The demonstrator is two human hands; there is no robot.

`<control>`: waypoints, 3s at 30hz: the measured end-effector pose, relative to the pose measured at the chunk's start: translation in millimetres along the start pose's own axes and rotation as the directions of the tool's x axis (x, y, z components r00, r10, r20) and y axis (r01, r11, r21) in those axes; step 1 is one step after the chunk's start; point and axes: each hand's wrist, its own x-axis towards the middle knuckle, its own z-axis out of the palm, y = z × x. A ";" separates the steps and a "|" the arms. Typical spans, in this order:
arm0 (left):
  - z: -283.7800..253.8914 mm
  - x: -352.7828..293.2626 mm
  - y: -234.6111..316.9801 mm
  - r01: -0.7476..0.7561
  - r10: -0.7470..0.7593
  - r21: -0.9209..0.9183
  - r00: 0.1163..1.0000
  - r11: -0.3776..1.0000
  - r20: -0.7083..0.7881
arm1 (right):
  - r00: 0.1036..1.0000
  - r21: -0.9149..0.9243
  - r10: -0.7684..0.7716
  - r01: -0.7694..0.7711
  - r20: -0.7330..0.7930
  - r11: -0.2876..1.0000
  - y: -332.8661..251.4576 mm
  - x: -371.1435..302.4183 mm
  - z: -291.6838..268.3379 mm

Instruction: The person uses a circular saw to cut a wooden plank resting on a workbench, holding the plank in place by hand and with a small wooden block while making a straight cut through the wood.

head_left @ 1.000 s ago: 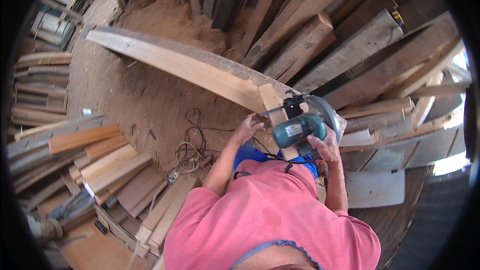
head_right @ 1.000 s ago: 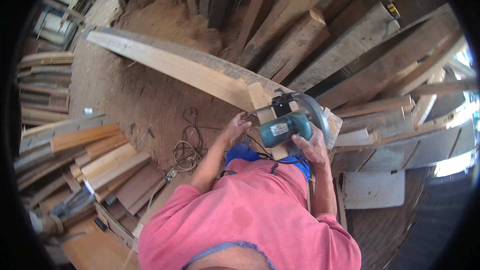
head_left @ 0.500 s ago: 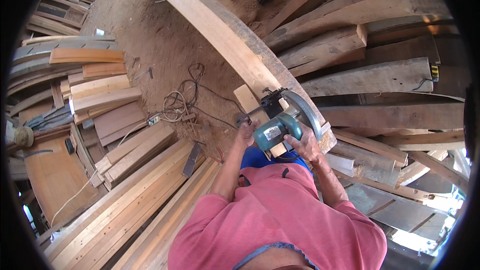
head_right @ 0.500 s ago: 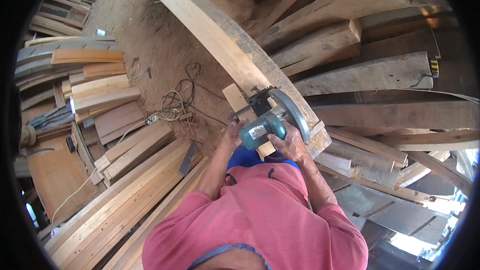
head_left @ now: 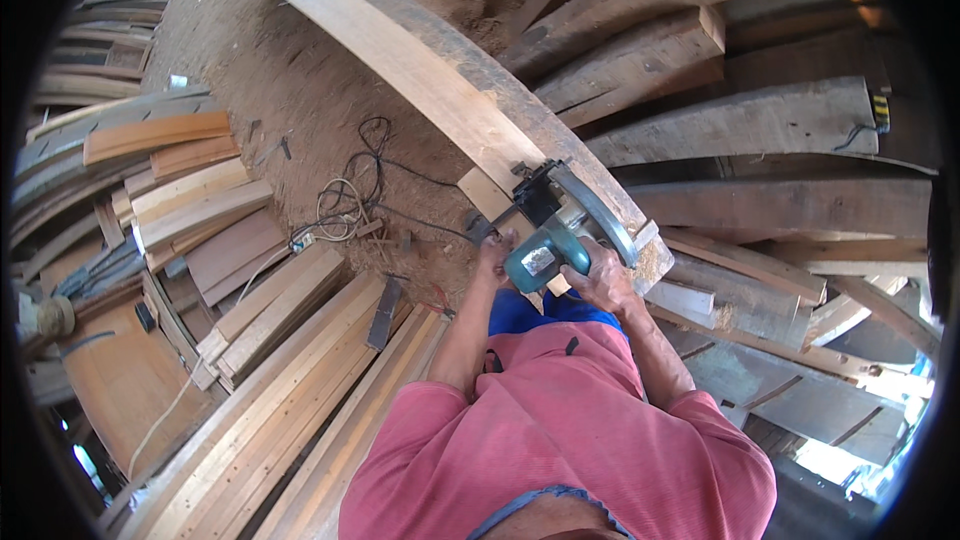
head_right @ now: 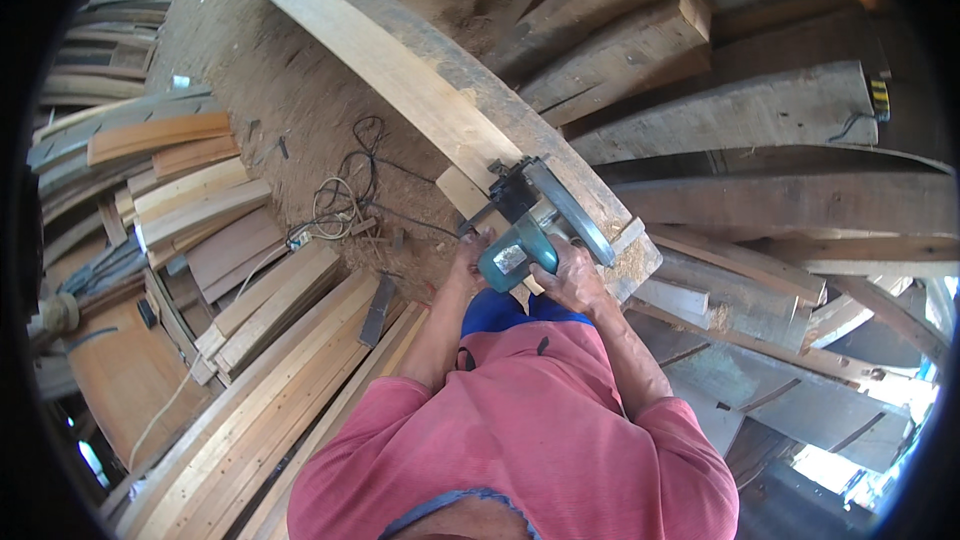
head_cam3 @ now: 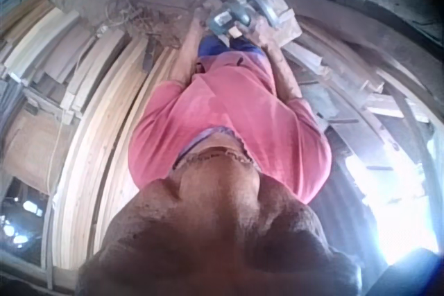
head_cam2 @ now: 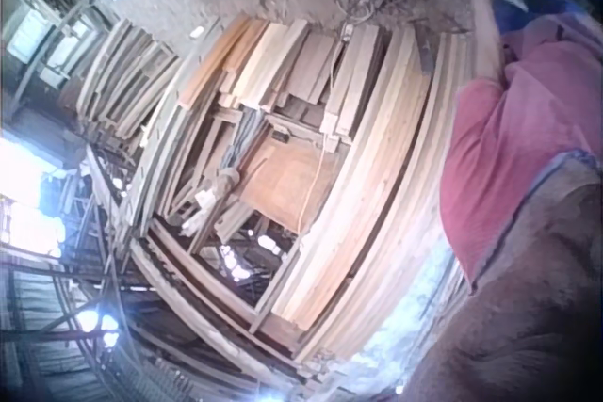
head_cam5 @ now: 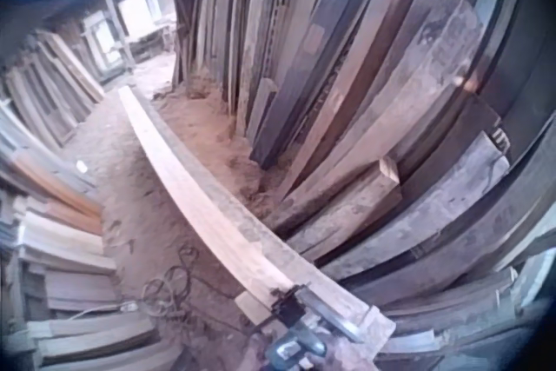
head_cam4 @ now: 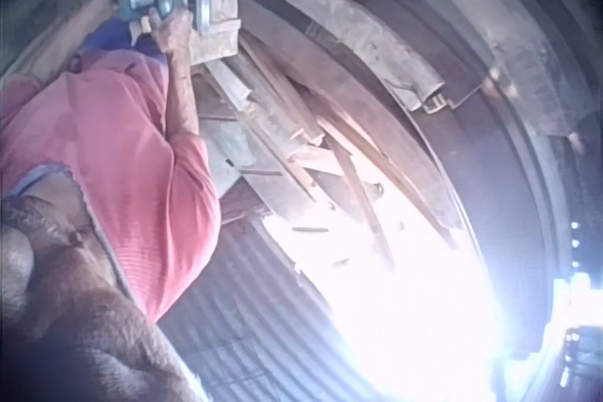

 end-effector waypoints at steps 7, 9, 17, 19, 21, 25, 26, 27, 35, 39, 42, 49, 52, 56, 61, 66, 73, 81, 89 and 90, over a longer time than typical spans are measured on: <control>-9.5 5.9 1.9 -0.035 0.037 0.106 0.999 0.994 -0.022 | 0.986 -0.033 0.118 -0.114 0.114 0.993 2.5 -0.5 -1.1; -15.4 8.5 0.0 -0.025 0.031 0.090 0.997 0.996 -0.066 | 0.993 -0.113 0.050 -0.037 0.108 0.993 0.8 -2.9 -3.6; -11.4 0.8 17.9 0.006 0.001 0.205 1.000 0.979 -0.030 | 0.983 -0.052 0.047 -0.038 0.175 0.998 16.4 -1.1 -7.9; -11.9 1.2 15.5 -0.007 0.030 0.239 0.996 0.971 -0.089 | 0.987 -0.043 0.031 -0.024 0.155 0.999 9.8 -1.6 -13.9; -14.5 0.1 8.6 -0.063 0.070 0.161 0.997 0.985 -0.041 | 0.989 -0.041 0.004 0.002 0.150 0.999 7.5 0.0 -16.4; -9.8 -1.7 5.3 -0.061 0.074 0.126 0.992 0.990 -0.100 | 0.993 -0.010 -0.086 0.088 0.081 0.996 30.0 2.2 -3.5; -1.8 -7.2 6.4 -0.069 0.096 0.185 0.985 0.980 -0.142 | 0.994 0.039 -0.080 0.077 0.080 0.996 28.2 3.5 -4.9; 11.9 -16.7 12.2 -0.070 0.116 0.242 0.977 0.968 -0.180 | 0.995 0.085 -0.070 0.063 0.078 0.994 23.3 4.4 -6.9; 28.2 -30.6 4.5 -0.046 0.054 0.055 0.986 0.997 -0.158 | 0.998 0.082 -0.041 0.037 0.057 0.996 18.9 2.6 -14.3; 29.2 -21.0 4.2 -0.057 0.086 0.149 0.977 0.987 -0.195 | 0.996 0.013 -0.060 0.059 0.072 0.998 14.3 6.1 -14.8; 46.8 -36.8 20.8 -0.061 0.088 0.127 0.972 0.990 -0.218 | 0.997 0.010 -0.047 0.046 0.062 0.999 17.2 8.0 -14.0; 4.8 -2.5 -7.1 -0.082 0.142 0.369 0.980 0.926 -0.138 | 0.998 -0.051 0.006 -0.003 0.066 0.999 36.8 6.5 -4.9; -6.5 -5.5 -10.9 -0.133 0.157 0.207 0.982 0.969 -0.106 | 0.975 -0.036 0.101 -0.096 0.200 0.995 11.9 7.8 -24.7; -8.7 -7.3 1.2 -0.095 0.128 0.241 0.984 0.966 -0.123 | 0.985 -0.005 0.005 -0.005 0.174 1.000 27.3 7.5 -26.8; -23.2 -8.3 2.4 0.049 -0.014 0.188 0.984 0.981 -0.180 | 0.941 0.012 0.056 -0.064 0.334 0.998 30.1 13.2 -40.3; -19.8 -14.7 9.0 0.034 -0.024 0.129 0.997 0.991 -0.079 | 0.933 0.088 0.004 -0.038 0.359 0.995 40.6 14.3 -46.8; -5.8 -19.7 16.4 -0.005 0.037 0.250 0.992 0.968 -0.122 | 0.945 0.100 -0.026 -0.007 0.326 0.995 41.2 13.9 -43.3; 21.4 -28.3 17.9 -0.024 0.109 0.302 0.958 0.953 -0.266 | 0.954 0.021 0.003 -0.010 0.301 1.000 32.6 13.4 -26.9; 37.0 -40.0 16.8 0.025 0.039 0.215 0.957 0.976 -0.287 | 0.987 0.026 0.029 -0.033 0.157 0.999 24.6 7.6 -20.1; 48.0 -47.3 23.9 0.023 0.034 0.179 0.951 0.984 -0.308 | 0.989 0.039 0.013 -0.019 0.150 0.999 27.4 8.2 -18.6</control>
